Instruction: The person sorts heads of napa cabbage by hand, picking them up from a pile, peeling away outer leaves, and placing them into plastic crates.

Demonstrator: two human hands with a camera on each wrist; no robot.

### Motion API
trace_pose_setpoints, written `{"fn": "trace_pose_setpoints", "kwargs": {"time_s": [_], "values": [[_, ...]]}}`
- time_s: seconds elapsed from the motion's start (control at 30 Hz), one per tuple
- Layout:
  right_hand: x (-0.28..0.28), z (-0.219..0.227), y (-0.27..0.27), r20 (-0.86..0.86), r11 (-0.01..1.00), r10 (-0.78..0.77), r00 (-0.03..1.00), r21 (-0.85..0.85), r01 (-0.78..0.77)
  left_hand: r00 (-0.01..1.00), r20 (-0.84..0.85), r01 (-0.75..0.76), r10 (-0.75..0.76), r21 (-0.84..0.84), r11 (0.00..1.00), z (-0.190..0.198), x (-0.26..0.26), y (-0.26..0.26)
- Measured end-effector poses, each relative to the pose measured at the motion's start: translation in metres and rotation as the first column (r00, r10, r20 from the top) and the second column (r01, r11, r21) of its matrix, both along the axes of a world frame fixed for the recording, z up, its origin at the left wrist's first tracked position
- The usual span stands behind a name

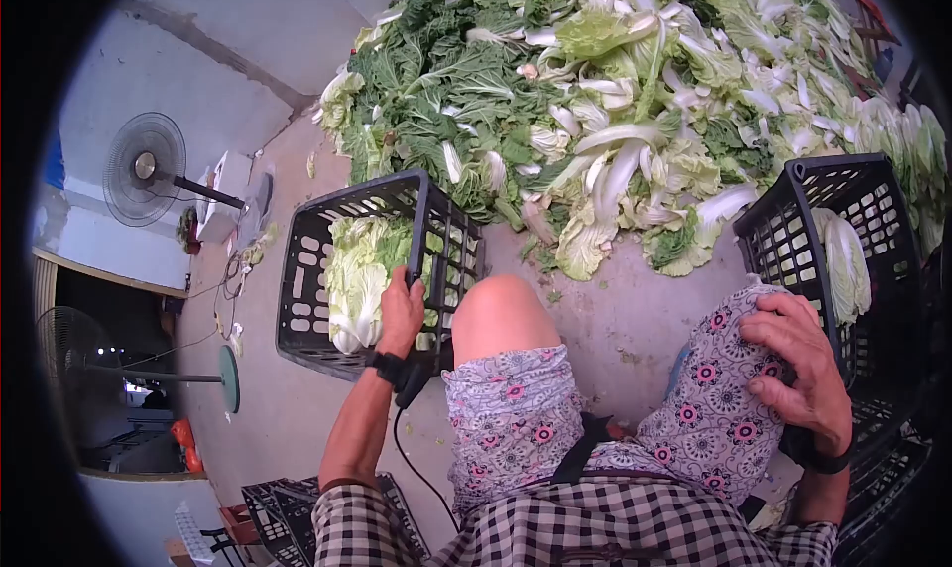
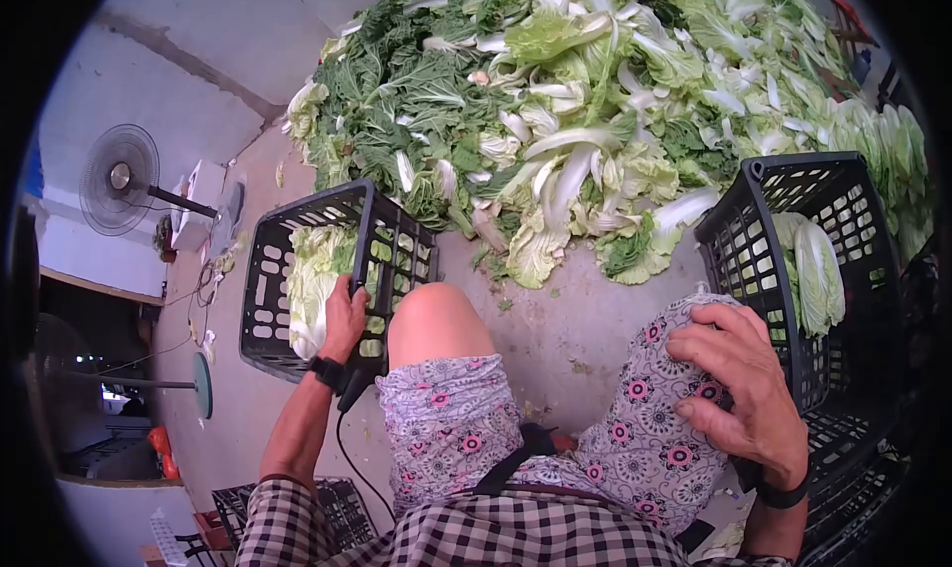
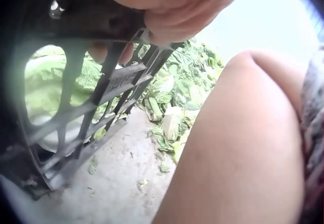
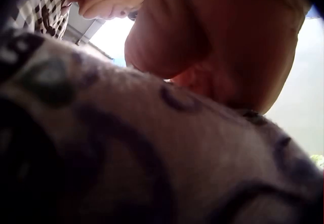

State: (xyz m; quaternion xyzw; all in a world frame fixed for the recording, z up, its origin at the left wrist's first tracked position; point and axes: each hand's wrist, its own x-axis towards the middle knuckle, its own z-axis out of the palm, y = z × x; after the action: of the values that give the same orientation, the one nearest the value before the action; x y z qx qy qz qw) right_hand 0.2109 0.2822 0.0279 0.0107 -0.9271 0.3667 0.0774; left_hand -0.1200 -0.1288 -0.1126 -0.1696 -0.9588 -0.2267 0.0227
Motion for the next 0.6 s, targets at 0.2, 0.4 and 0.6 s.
{"fn": "trace_pose_setpoints", "kwargs": {"time_s": [0.2,0.4,0.6], "values": [[-0.003,0.003,-0.007,0.043,0.996,-0.075,0.996,-0.036,0.076,0.994,0.048,-0.100,0.095,0.107,0.989,-0.030,-0.072,0.046],[0.006,0.005,-0.017,0.043,0.983,-0.168,0.985,-0.069,0.171,0.934,0.330,0.038,-0.135,0.285,0.958,-0.010,-0.043,0.034],[0.021,-0.002,-0.022,0.061,0.953,-0.263,0.963,-0.143,0.269,0.876,0.465,-0.258,0.131,0.222,0.940,0.042,-0.070,-0.111]]}}
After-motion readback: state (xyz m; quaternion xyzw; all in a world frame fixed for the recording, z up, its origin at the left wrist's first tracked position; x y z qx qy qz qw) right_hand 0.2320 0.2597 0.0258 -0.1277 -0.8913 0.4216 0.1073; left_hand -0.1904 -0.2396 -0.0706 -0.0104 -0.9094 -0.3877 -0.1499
